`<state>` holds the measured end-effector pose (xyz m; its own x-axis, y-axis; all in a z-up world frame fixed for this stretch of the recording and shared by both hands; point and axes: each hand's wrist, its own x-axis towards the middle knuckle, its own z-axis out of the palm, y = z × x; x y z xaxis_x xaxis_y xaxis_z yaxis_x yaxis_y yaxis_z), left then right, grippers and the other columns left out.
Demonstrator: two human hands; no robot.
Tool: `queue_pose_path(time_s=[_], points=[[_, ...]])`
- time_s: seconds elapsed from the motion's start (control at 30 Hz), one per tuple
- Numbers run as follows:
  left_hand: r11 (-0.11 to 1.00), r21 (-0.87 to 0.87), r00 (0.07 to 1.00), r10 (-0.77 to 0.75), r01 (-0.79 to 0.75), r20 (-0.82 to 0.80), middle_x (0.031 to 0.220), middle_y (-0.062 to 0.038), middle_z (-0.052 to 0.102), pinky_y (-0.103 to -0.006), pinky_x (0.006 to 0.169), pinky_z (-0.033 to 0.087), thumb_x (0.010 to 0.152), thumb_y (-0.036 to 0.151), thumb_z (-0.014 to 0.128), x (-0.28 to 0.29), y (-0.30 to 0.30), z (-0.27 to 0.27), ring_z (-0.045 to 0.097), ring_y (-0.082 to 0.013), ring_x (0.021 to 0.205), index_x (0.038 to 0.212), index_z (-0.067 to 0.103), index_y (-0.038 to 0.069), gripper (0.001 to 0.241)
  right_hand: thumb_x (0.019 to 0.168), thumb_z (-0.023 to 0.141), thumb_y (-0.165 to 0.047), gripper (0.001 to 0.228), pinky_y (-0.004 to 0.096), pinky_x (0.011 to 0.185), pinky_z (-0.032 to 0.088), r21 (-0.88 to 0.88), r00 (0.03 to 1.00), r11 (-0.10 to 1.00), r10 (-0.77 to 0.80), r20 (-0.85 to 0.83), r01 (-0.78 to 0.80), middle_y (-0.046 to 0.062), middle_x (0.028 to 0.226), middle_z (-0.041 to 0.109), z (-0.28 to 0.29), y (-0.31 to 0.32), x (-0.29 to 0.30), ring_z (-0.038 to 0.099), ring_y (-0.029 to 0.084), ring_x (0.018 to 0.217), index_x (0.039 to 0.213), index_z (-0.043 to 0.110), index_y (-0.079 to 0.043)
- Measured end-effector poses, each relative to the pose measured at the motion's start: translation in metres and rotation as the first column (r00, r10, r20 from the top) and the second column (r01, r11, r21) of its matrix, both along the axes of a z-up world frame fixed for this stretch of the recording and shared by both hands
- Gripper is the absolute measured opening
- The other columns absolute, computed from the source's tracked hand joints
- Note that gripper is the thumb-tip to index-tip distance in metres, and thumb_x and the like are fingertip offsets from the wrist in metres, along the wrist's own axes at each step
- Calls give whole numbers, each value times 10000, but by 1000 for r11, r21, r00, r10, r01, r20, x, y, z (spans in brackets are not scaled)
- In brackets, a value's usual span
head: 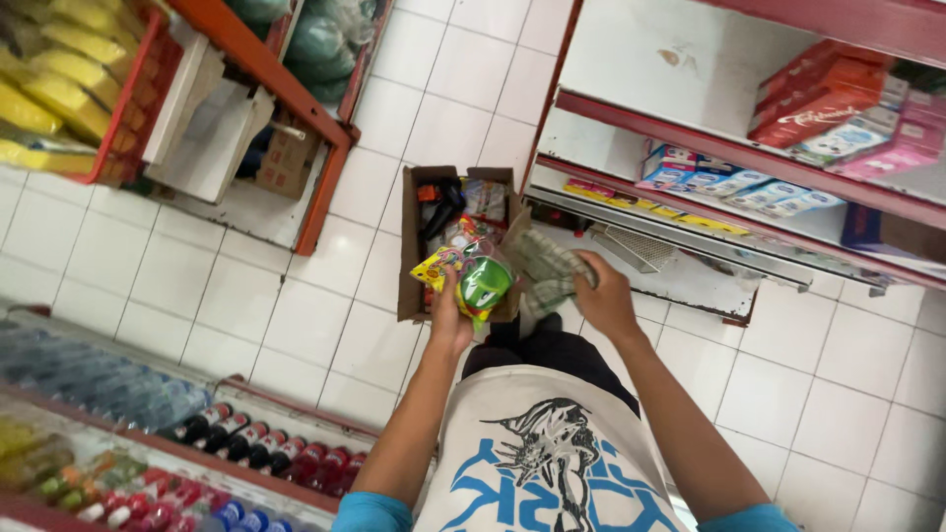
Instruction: The person repeatedly picks snack packages from a cardboard box on the floor, wipes each with a cloth, scans the barcode with a handheld scanner, and places the items onto a refrigerated display shelf. The process is repeated for multiple snack items throughout the clip.
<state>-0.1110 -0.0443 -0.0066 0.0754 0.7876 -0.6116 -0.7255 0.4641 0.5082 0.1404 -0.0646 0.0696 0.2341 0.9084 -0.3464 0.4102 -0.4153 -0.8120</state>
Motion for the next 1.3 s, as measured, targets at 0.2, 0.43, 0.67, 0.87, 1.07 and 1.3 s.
queue_pose_path(time_s=[0.2,0.43,0.67,0.87,1.07,1.3], points=[[992,-38,989,117,-120,-88,1310,-90,647,-449,954,576,936,427,690,-20,-32,-25,657,-251,1166,1381,538,71,590,896,685,-129,439,402,1030,514,305,970,940,83,229,-152,177,1290,694,-64,33,22,664,339,1212,1332,653,-85],[971,-72,949,203,-226,-241,1243,-120,674,-429,918,588,990,401,662,-23,-46,-43,682,-244,1088,1327,569,2,531,860,788,-286,732,502,1092,341,18,713,738,645,275,-674,268,1493,426,-171,75,-19,411,439,1352,1450,459,-2],[948,-151,937,235,-280,-260,1209,-127,680,-444,890,602,979,379,640,-31,-43,-47,700,-256,1055,1295,569,-8,504,917,696,-253,531,469,1108,424,136,778,779,564,277,-612,214,1433,555,-185,74,-16,526,407,1323,1383,552,-44],[967,-63,895,203,-247,-398,1191,-82,694,-356,867,572,985,367,660,-55,-22,-66,679,-168,1008,1287,619,-4,480,948,664,-220,394,465,1051,481,139,858,862,443,259,-487,193,1323,649,-155,73,-47,600,389,1241,1312,623,-74],[999,-44,795,-5,-28,-607,1047,-25,751,-278,815,532,990,350,661,-95,29,-88,660,-106,932,1165,724,2,394,948,644,-276,421,424,897,586,-109,946,943,304,-108,-315,135,1153,745,-188,105,-120,761,294,1013,1327,592,-99],[981,-100,717,-190,167,-671,950,-50,748,-296,746,526,995,331,661,-131,99,-118,629,-92,824,1076,743,-16,366,934,667,-221,517,477,945,528,-107,932,929,360,49,-353,204,1219,700,-292,180,-186,673,342,1139,1427,523,-169]])
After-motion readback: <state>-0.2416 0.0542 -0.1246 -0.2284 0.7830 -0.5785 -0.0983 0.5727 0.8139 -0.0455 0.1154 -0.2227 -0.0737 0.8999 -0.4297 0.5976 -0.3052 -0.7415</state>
